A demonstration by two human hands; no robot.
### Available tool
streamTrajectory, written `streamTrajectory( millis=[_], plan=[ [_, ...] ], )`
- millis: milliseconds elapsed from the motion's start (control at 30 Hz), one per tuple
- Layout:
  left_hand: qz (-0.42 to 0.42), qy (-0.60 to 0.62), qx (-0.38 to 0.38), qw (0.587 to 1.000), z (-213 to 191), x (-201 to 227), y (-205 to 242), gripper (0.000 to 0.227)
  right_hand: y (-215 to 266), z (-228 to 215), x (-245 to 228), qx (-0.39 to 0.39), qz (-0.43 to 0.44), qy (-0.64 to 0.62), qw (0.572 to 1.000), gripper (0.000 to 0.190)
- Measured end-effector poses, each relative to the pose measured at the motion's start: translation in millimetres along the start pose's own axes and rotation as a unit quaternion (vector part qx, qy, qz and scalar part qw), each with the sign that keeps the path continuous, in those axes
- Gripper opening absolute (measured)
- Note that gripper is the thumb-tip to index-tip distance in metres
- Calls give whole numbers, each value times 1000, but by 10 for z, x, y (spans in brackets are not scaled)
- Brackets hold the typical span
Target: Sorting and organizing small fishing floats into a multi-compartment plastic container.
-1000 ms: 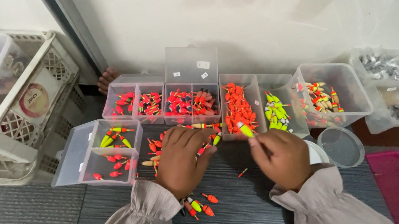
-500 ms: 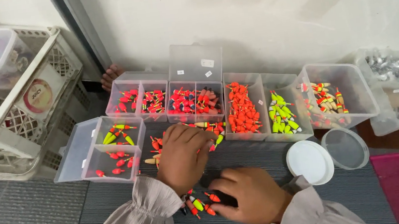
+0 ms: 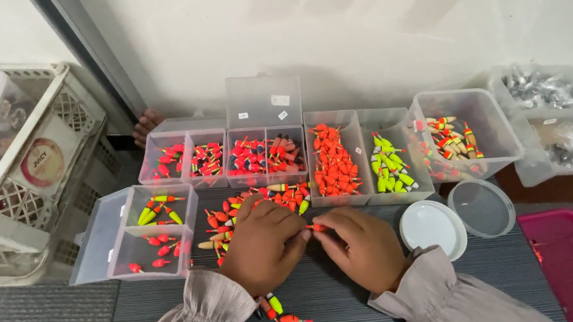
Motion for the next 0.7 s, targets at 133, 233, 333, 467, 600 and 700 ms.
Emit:
streamTrajectory(
  millis=[133, 233, 333, 467, 600, 700],
  plan=[
    [-11, 33, 16, 999, -39, 4, -7, 14, -2, 15, -44, -9, -8, -20, 1000, 16],
    [-4, 23, 23, 999, -32, -2, -10, 7, -31, -41, -103, 12, -23, -27, 999, 13],
    [8, 15, 33, 999, -35, 10, -3, 7, 20, -2, -49, 21, -17, -52, 998, 15],
    [17, 19, 30, 999, -25, 11, 29, 6, 38, 45, -22, 13, -4, -50, 999, 11],
    [29, 11, 15, 999, 56, -36, -8, 7, 40, 84, 45, -20, 26, -66, 997, 20],
    [51, 5, 45, 998, 276, -282, 58, 8, 70, 102, 82, 8, 9, -62, 998, 29]
  ],
)
Point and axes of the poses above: each hand's wrist, its own y-axis away from the middle knuckle, its own z-axis out of the palm, x = y × z, the point moved 9 cm from there along -y, towards the middle knuckle, and after that the axes turned 7 degrees about -z, right-handed, at the moved point
